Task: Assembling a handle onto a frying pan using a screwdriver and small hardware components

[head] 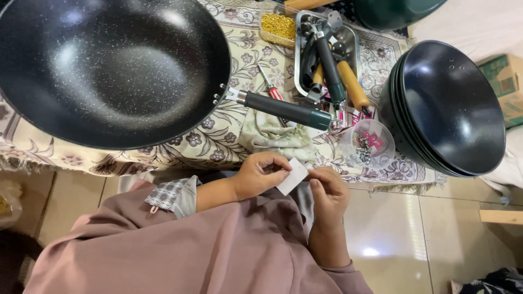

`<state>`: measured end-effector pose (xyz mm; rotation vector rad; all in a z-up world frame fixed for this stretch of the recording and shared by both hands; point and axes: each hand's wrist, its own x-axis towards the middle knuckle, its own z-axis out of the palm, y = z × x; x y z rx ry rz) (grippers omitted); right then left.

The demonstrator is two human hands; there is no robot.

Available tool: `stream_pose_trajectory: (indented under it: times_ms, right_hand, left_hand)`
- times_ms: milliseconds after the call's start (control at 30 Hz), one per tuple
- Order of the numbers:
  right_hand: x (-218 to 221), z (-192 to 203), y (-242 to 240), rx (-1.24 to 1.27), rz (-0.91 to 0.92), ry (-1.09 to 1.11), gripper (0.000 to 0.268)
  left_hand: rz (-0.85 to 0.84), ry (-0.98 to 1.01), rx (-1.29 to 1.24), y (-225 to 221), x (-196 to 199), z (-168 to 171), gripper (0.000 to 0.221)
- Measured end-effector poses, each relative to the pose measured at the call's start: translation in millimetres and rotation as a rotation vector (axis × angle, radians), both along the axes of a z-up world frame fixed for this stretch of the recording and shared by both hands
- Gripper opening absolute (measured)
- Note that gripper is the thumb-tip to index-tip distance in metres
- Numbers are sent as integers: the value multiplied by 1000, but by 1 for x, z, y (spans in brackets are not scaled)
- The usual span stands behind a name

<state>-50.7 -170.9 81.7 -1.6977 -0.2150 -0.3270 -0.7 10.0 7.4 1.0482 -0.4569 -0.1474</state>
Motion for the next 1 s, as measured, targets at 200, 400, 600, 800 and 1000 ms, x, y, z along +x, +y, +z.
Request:
stream_pose_trajectory:
  times_ms: [200,400,600,800,1000]
  right_hand:
    - [25,-58,-15,-55,-6,-220,7]
    - [24,-56,-5,-75,-33,-205,7]
    - [22,-54,0,-116,-32,-237,8]
    - [14,-36,6,-116,-14,-245,10]
    - [-8,13,32,26,-65,-60,11]
  left_hand:
    - [145,126,198,-10,0,-12,15]
    - [113,116,263,-4,-7,2,27]
    - [126,8,356,-5,-9,0,44]
    - [-44,146,160,-2,-15,-11,51]
    - [-273,256,-126,9,-11,-28,47]
